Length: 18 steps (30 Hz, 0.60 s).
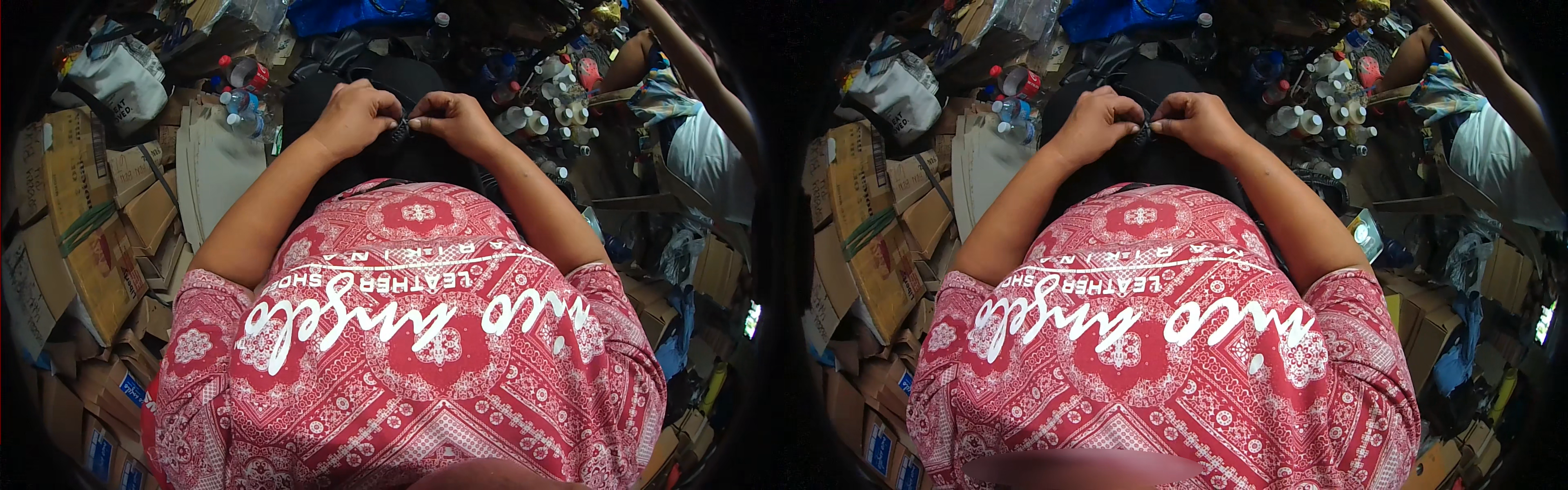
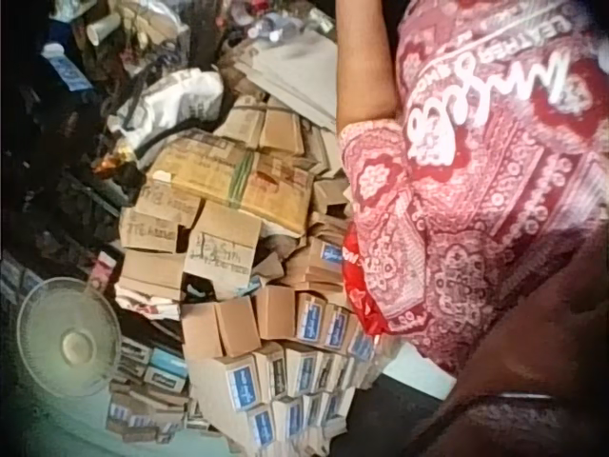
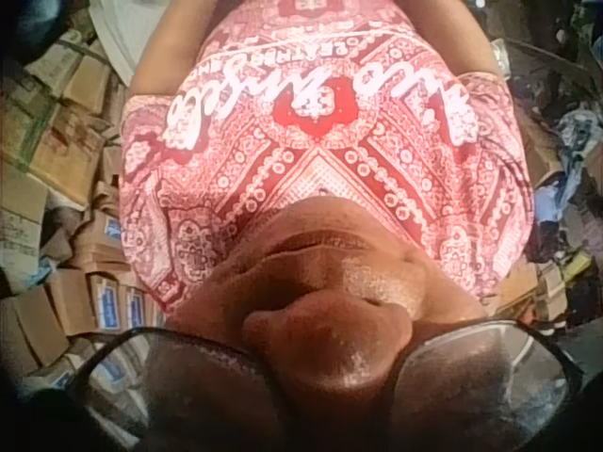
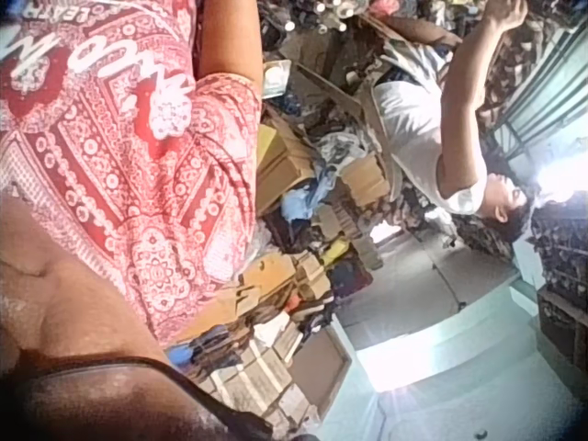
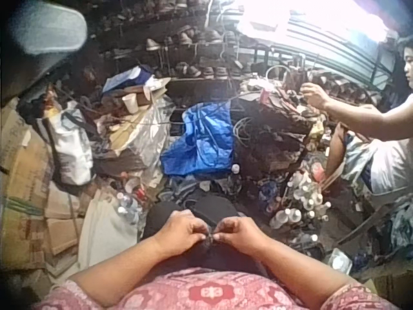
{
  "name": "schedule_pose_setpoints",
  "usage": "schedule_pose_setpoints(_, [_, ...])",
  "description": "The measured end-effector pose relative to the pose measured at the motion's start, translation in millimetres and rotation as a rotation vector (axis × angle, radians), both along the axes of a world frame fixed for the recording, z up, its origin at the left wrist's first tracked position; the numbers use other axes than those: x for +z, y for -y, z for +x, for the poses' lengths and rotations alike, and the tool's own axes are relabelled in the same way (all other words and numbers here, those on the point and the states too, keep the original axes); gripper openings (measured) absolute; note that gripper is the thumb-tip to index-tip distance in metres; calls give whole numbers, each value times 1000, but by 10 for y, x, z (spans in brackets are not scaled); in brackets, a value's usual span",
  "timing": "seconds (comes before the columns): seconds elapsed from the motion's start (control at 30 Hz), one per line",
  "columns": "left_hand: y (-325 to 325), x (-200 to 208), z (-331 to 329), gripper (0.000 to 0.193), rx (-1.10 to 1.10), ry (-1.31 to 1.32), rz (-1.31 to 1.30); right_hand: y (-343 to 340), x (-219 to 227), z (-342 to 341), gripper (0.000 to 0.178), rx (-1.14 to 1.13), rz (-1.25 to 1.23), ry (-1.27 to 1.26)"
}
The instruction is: The person hand-sews components of a leather shoe upper with a needle and thread.
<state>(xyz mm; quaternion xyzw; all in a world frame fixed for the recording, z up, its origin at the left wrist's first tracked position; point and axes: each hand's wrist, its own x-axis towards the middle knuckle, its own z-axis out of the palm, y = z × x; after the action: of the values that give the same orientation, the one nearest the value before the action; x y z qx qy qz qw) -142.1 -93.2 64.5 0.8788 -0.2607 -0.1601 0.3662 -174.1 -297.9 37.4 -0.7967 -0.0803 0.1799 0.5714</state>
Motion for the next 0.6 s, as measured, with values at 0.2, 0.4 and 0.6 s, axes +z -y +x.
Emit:
schedule_pose_setpoints(0.2, [-145,76,101,10,-215,397,103,108,-4,49,9,46,-1,198])
schedule_pose_setpoints(0.4, [-156,104,62,9,-145,214,180,325,-141,-25,14,-62,227,-67])
schedule_pose_setpoints(0.6, [-14,119,94,15,-199,23,122,254,-125,-88,20,-8,-102,216])
